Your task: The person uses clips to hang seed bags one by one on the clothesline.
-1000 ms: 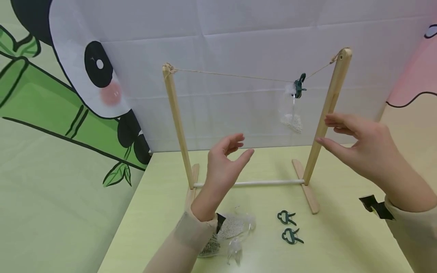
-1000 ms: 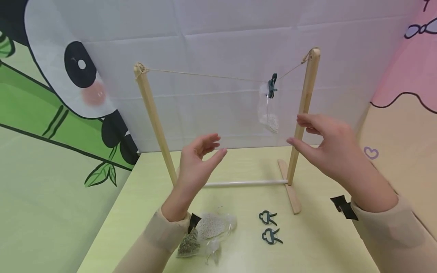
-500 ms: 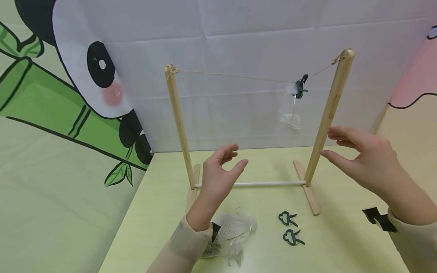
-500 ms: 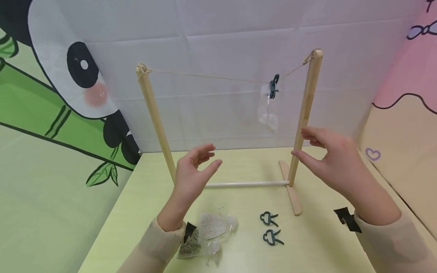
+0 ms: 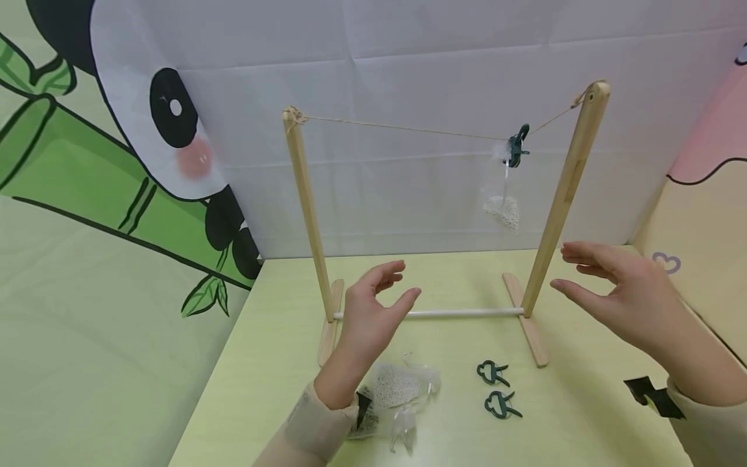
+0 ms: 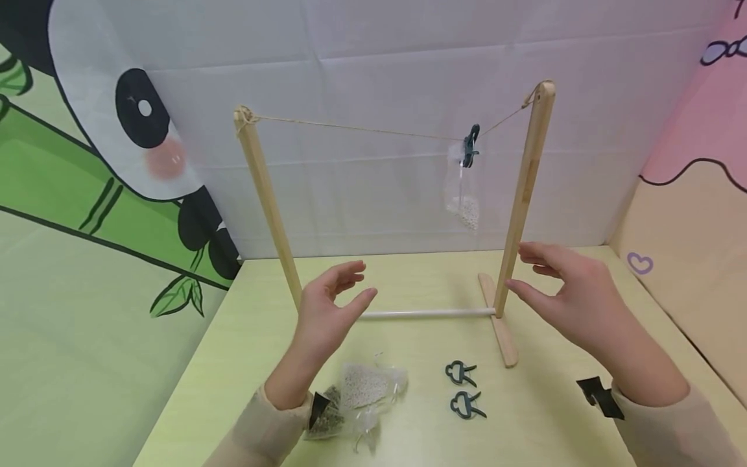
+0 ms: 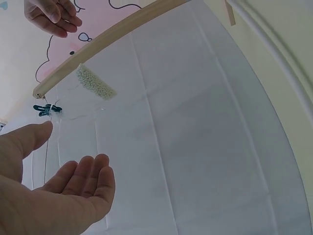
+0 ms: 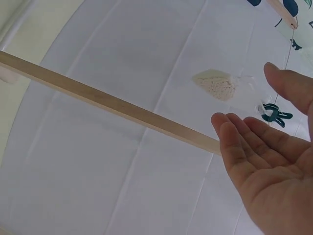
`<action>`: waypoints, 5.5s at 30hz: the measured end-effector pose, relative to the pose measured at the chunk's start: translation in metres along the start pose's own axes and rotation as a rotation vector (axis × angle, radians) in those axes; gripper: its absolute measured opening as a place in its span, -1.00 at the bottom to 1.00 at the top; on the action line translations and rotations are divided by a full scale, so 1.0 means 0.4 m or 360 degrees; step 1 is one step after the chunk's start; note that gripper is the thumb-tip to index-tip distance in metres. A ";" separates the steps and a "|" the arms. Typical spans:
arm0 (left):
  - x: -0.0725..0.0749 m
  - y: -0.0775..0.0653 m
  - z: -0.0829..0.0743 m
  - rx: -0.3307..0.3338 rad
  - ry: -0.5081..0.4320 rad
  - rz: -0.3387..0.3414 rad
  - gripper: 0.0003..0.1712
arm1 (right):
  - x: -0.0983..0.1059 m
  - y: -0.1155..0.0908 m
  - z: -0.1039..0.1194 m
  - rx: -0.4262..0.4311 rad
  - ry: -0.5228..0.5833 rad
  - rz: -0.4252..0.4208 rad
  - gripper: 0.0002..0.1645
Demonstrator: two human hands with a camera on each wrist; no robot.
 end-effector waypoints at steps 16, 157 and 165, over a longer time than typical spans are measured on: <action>0.004 -0.049 0.056 0.0113 0.0033 0.0010 -0.52 | -0.060 -0.067 -0.046 -0.0162 0.0105 0.0078 -0.37; -0.270 -0.187 0.225 0.0502 0.0067 0.0564 -0.44 | -0.463 -0.258 -0.081 -0.0175 0.0222 0.0889 -0.75; -0.266 -0.186 0.199 0.0478 0.0049 0.0623 -0.35 | -0.418 -0.218 0.004 -0.0049 0.0286 0.0741 -0.71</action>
Point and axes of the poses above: each hand's wrist, its own y-axis towards the middle knuckle, its own x-axis out of the back of the hand, z = x × y, the point moved 10 cm from there along y, towards the middle knuckle
